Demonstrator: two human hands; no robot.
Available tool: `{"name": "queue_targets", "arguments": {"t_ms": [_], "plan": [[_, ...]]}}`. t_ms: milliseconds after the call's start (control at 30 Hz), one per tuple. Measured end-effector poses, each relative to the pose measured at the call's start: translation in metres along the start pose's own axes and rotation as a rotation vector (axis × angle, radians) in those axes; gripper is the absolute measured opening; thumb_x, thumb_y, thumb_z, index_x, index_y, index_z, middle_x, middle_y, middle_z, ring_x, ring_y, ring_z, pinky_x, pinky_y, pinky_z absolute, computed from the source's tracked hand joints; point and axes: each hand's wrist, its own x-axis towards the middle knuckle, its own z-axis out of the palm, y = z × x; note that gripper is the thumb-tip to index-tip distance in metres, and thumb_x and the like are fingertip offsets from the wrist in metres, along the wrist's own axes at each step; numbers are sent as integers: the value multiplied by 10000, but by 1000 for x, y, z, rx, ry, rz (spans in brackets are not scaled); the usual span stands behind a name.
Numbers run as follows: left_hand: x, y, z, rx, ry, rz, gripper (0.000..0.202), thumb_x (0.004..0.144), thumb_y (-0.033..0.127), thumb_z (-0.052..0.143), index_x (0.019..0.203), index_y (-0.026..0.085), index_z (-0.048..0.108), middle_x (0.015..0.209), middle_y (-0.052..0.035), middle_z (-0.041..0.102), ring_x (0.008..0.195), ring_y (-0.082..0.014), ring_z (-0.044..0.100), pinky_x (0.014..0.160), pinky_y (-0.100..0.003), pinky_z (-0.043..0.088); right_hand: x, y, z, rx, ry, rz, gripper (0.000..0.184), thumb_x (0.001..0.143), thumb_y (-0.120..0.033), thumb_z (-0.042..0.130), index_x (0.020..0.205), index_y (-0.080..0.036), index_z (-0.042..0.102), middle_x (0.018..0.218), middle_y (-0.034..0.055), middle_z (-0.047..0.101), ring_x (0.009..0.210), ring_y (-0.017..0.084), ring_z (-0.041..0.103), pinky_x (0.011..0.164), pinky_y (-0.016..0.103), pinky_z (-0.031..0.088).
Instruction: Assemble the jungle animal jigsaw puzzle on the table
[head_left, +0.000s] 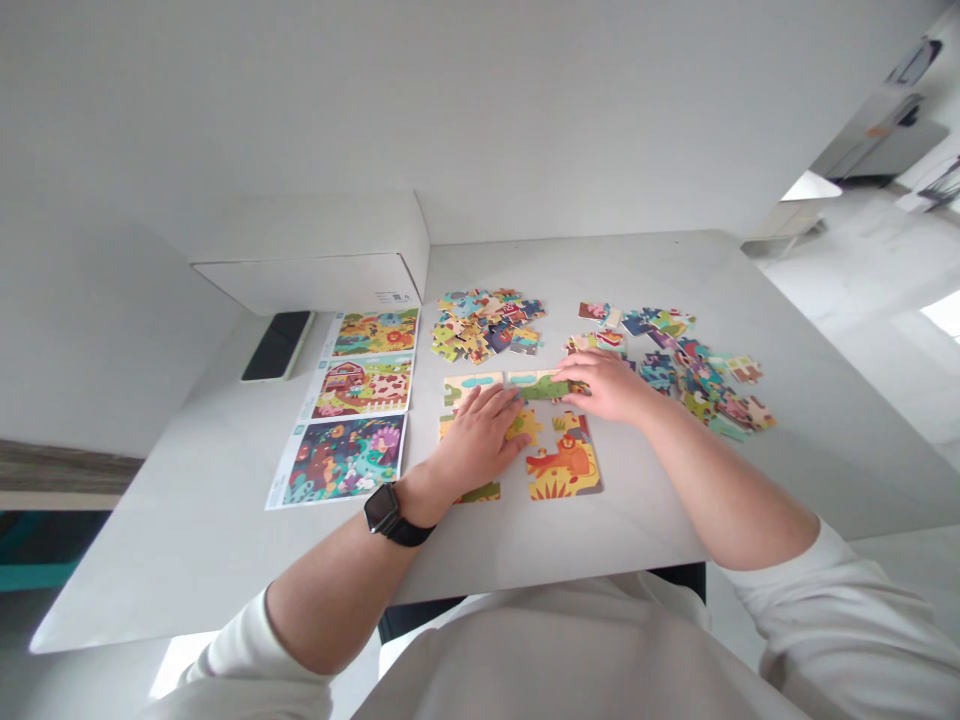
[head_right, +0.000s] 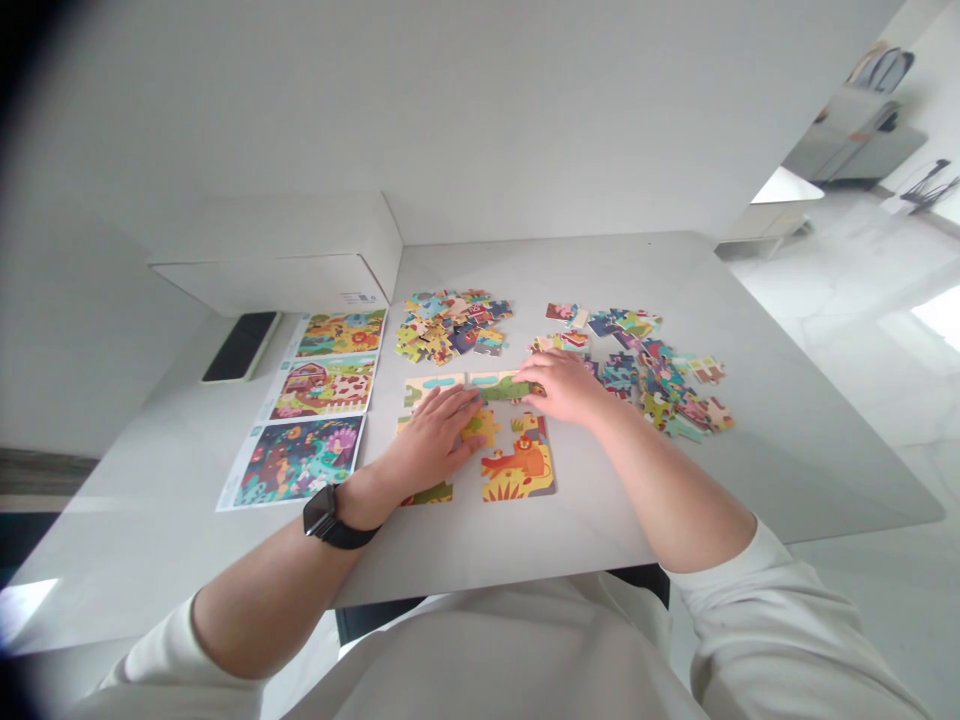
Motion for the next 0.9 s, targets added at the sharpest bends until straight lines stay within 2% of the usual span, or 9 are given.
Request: {"name": "queue_targets", "arguments": {"t_ms": [200, 467, 633, 800, 900], "plan": [[0, 0, 0, -17, 4, -4, 530, 1074, 430, 573, 1550, 207, 634, 1646, -149, 583, 1589, -374, 455, 1374, -623, 272, -1, -2, 1, -19, -16, 5, 302, 931, -271, 800, 1228, -307, 838, 1326, 91, 776, 1237, 337, 691, 1139, 562, 512], [0, 1, 0, -6, -6, -21, 542, 1082, 430, 557, 1552, 170, 627, 1662, -159, 568, 1601, -378, 440, 1374, -627, 273, 3, -4, 5, -37, 7, -1, 333, 917, -191, 752, 1229, -279, 830, 1338, 99, 769, 1240, 335, 693, 1124, 555, 531], [-1, -1, 1, -12, -11, -23, 545, 1073, 429, 571, 1566, 201, 619, 1668, -154, 563, 1609, -373, 437, 1377, -628, 264, -4, 8, -3, -5, -23, 14, 501, 885, -130, 705, 1354, -292, 775, 1385, 95, 757, 1319, 329, 680, 1161, 534, 529], [-1, -2, 2, -19, -7, -16, 547, 1075, 436, 566, 1568, 204, 618, 1673, -151, 559, 1612, -366, 435, 1379, -622, 259, -12, 27, -14, -62, -67, 88, 478, 875, -105, 676, 1312, -262, 788, 1391, 113, 763, 1301, 347, 698, 1139, 552, 547], [-1, -2, 2, -29, -9, -14, 552, 1076, 443, 562, 1571, 206, 616, 1681, -150, 551, 1618, -361, 429, 1377, -621, 263, -11, 29, -15, -87, -52, 119, 480, 870, -88, 670, 1304, -252, 795, 1395, 118, 766, 1301, 356, 699, 1146, 567, 541]]}}
